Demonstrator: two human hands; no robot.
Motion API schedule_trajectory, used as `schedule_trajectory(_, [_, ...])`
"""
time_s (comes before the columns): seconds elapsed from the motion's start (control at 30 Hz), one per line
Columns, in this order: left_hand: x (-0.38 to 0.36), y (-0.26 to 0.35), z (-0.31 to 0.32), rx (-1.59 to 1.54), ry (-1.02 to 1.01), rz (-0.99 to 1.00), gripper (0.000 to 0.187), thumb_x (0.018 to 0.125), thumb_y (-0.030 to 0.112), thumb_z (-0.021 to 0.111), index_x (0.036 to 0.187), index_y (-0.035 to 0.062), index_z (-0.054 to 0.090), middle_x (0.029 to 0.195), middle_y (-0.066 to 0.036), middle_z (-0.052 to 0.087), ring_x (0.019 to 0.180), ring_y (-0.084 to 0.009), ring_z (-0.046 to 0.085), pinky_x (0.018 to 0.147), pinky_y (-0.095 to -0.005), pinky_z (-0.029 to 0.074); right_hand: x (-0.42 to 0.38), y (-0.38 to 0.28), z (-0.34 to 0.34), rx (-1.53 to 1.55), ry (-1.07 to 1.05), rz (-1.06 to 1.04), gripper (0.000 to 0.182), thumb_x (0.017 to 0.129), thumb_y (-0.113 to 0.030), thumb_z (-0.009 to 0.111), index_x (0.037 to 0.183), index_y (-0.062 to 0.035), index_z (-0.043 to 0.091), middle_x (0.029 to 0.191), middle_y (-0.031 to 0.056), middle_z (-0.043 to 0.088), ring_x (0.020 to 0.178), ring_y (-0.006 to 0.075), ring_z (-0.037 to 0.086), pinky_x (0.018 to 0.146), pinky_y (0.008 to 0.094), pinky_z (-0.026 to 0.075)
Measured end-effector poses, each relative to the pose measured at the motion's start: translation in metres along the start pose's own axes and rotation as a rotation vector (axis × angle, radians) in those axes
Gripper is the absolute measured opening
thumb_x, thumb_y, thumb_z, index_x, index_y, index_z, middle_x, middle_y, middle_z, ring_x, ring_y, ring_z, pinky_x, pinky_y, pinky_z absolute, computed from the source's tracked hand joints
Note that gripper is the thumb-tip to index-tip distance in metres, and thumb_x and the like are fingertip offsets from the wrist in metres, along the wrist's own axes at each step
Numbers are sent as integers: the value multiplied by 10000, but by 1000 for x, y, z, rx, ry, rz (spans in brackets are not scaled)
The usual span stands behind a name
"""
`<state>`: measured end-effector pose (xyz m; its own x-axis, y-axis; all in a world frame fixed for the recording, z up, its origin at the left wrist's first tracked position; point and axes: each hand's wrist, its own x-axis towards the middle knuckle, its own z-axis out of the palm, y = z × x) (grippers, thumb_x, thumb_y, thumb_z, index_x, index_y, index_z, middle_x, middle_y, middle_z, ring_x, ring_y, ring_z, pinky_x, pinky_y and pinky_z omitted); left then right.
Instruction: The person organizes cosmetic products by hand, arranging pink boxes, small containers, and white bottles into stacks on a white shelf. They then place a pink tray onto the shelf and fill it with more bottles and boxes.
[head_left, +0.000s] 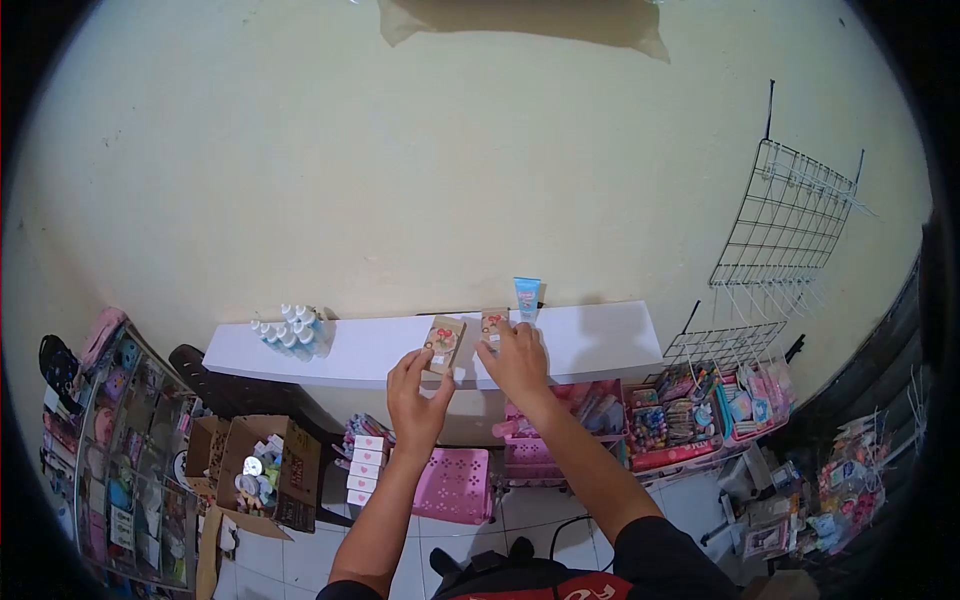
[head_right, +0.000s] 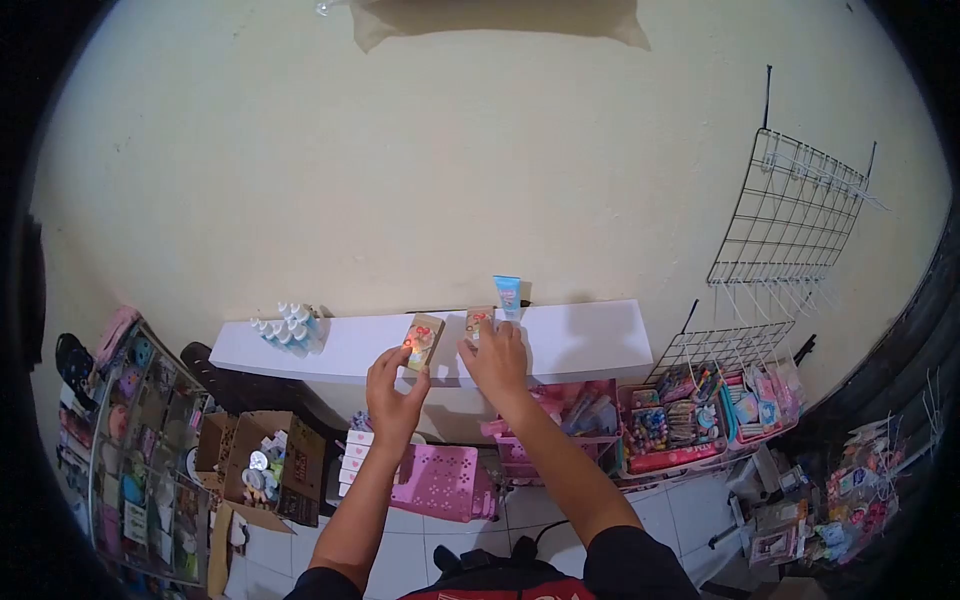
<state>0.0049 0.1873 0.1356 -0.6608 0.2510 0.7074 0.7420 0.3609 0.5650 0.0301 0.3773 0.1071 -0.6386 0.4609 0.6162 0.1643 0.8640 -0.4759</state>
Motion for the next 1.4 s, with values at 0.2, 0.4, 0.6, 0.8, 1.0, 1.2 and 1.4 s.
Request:
schedule_trajectory(0.2, [-29,-11,-33,10,-2,-119,441,838,71,809,1258,15,686,1253,-157,667,1159,-325,624,1018,-425,489,4,2,14,-64,-49,-9,460,801,-252,790,1137,34,658,1033,251,621,1018,419,623,864,495,547])
schedule_trajectory(0.4, [-57,-33,-59,41,0,-134,457,848,99,809,1276,0,682,1264,-180,650,1161,-359,603,1008,-445,485,-16,-19,6,20,41,-62,483,796,-204,775,1211,16,660,1074,220,608,1018,402,610,893,487,534])
schedule_trajectory(0.6, [-104,-43,-76,61,-35,-216,455,828,102,824,1251,-1,695,1263,-186,647,1154,-359,610,990,-443,498,-65,-70,-21,162,18,-96,442,795,-181,793,1187,-19,668,1094,197,598,1038,390,614,904,483,532])
schedule_trajectory(0.8, [-184,-57,-69,152,-81,-286,459,826,106,823,1254,5,691,1275,-201,630,1157,-384,600,1008,-470,489,-129,-86,-21,296,-133,-82,433,809,-183,800,1185,-17,663,1102,188,605,1044,388,627,897,474,536])
schedule_trajectory(1.0, [-226,-62,-60,234,-128,-365,464,856,74,778,1298,14,651,1376,-223,551,1253,-415,526,1068,-499,437,-174,-79,-12,314,-294,-3,411,806,-146,812,1171,-28,664,1114,177,628,1052,373,634,924,449,525])
schedule_trajectory(1.2, [-228,-71,-46,277,-44,-374,444,880,29,739,1310,14,627,1389,-222,529,1287,-434,498,1084,-518,421,-197,-62,-10,317,-361,-36,417,807,-152,807,1175,-25,655,1121,187,632,1065,377,636,933,450,524])
schedule_trajectory(1.4, [-227,-68,-38,326,1,-420,460,873,20,746,1316,22,621,1374,-232,527,1279,-437,507,1077,-523,426,-199,-58,-17,333,-403,-41,408,805,-140,804,1165,-18,655,1133,192,630,1070,377,638,928,446,529])
